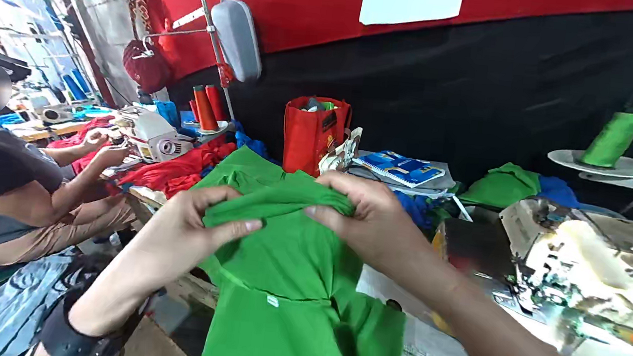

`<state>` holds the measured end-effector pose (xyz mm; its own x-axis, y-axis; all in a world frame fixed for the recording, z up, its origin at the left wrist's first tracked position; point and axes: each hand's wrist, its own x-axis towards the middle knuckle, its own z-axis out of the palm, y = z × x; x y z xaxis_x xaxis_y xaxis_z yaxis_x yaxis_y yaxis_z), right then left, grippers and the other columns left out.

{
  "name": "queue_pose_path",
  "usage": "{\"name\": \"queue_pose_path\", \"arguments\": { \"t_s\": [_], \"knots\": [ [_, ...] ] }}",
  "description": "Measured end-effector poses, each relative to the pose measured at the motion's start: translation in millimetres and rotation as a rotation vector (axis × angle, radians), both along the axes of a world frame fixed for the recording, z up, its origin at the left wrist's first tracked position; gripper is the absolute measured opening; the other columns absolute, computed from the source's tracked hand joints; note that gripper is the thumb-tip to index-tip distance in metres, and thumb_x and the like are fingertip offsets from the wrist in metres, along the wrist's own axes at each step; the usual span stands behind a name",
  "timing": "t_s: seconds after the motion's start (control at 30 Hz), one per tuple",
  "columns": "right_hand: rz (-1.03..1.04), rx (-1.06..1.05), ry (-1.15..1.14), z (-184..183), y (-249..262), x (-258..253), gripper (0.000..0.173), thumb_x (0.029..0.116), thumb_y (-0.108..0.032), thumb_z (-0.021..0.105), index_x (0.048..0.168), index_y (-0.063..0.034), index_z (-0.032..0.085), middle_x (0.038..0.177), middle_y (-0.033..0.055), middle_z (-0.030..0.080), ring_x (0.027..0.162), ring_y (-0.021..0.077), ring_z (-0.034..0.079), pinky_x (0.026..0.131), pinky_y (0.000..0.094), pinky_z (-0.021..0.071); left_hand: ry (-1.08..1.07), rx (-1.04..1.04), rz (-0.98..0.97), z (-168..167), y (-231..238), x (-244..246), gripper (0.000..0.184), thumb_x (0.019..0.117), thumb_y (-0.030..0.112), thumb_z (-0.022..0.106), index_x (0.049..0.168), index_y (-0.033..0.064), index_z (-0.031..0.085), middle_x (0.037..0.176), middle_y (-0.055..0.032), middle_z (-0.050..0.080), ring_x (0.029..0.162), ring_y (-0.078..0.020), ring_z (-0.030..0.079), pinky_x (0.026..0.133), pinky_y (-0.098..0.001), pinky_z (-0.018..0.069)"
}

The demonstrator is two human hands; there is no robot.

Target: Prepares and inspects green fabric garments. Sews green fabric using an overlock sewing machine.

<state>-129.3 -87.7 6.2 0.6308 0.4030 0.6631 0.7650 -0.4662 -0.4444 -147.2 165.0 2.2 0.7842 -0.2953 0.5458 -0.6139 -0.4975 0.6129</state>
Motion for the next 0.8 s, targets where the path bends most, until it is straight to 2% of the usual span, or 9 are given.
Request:
{"name": "queue_pose_path", "arguments": {
  "t_s": [0.1,0.17,0.23,0.3,0.37,0.43,0.57,0.7,0.8],
  "knots": [
    [0.082,-0.106,0.335,6.5,-3.4,-1.0,0.038,0.0893,-0.025,0.08,0.122,-0.0113,0.067,0.1,0.0022,0.072,0.089,0.0102,0.068,0.081,0.0338,0.0584,-0.023,-0.116,-0.074,2.7,-15.3,0.3,0.013,0.0929,0.009,0.071,0.103,0.0159,0.075,0.085,0.0067,0.074,0.066,-0.0014,0.065,0.055,-0.0173,0.0538],
    [0.121,0.014,0.386,3.6,9.0,-3.7,0.04,0.0835,-0.023,0.084,0.118,-0.0108,0.068,0.096,0.0014,0.072,0.086,0.0085,0.068,0.078,0.0307,0.0582,-0.101,-0.129,-0.081,7.0,-40.7,6.5,0.012,0.0912,0.013,0.074,0.103,0.0124,0.074,0.091,0.0057,0.072,0.072,-0.0024,0.065,0.063,-0.0199,0.0555],
    [0.112,0.227,0.323,5.1,16.5,-3.9,0.022,0.0835,-0.014,0.082,0.103,-0.009,0.073,0.084,-0.0019,0.073,0.077,0.0028,0.069,0.07,0.0244,0.0591,-0.113,-0.206,-0.088,15.4,-59.7,15.3,0.02,0.0919,0.022,0.075,0.105,0.0104,0.066,0.087,0.0035,0.066,0.067,-0.0032,0.061,0.059,-0.0202,0.0534],
    [0.084,0.393,0.229,18.1,12.8,-2.3,0.009,0.0877,-0.006,0.075,0.096,-0.0082,0.071,0.08,-0.0061,0.069,0.072,-0.0024,0.065,0.068,0.0187,0.0563,-0.007,-0.217,-0.155,23.1,-65.0,20.0,0.034,0.093,0.029,0.073,0.117,0.0112,0.056,0.098,0.0028,0.062,0.078,-0.0034,0.064,0.069,-0.0213,0.0567],
    [0.218,0.55,0.061,26.4,-4.4,23.3,0.011,0.0905,-0.006,0.075,0.101,-0.0057,0.07,0.084,-0.0039,0.073,0.075,0.0009,0.069,0.069,0.0219,0.0611,0.163,-0.161,-0.272,20.1,-63.6,20.2,0.042,0.0882,0.024,0.078,0.124,0.0119,0.059,0.102,0.0017,0.071,0.087,-0.007,0.071,0.076,-0.0261,0.0621],
    [0.476,0.609,-0.219,29.0,-31.4,70.2,0.022,0.0939,-0.007,0.073,0.112,0.0045,0.069,0.094,0.0066,0.075,0.08,0.0111,0.074,0.068,0.0303,0.0664,0.299,-0.074,-0.38,10.2,-56.8,19.1,0.026,0.088,0.013,0.078,0.113,0.0098,0.072,0.093,-0.0015,0.077,0.079,-0.011,0.074,0.069,-0.0273,0.064],
    [-0.064,0.589,0.19,63.6,-71.0,-8.7,0.008,0.0967,-0.006,0.067,0.1,-0.0132,0.066,0.083,-0.0089,0.073,0.074,0.0008,0.071,0.07,0.0196,0.0616,0.348,0.1,-0.341,11.3,-23.4,24.8,0.014,0.0924,0.005,0.067,0.102,0.011,0.076,0.084,-0.0003,0.076,0.07,-0.008,0.071,0.062,-0.0228,0.0597],
    [-0.08,0.356,0.153,44.8,-112.8,-7.6,0.01,0.0946,-0.003,0.067,0.094,-0.0135,0.066,0.078,-0.0114,0.069,0.07,-0.0036,0.066,0.065,0.0153,0.0579,0.222,0.117,-0.2,18.2,16.6,44.5,0.007,0.0946,0.019,0.07,0.099,0.0166,0.076,0.08,0.0011,0.075,0.062,-0.0067,0.068,0.052,-0.0221,0.0556],
    [-0.147,0.277,0.145,28.6,-130.5,-2.1,0.007,0.0944,-0.005,0.068,0.095,-0.0114,0.066,0.077,-0.0101,0.068,0.069,-0.0044,0.065,0.065,0.0143,0.0568,0.163,0.117,-0.151,18.2,18.6,58.1,0.008,0.095,0.019,0.071,0.101,0.0157,0.074,0.081,0.0015,0.075,0.066,-0.0057,0.07,0.058,-0.021,0.0576]
  ]
}}
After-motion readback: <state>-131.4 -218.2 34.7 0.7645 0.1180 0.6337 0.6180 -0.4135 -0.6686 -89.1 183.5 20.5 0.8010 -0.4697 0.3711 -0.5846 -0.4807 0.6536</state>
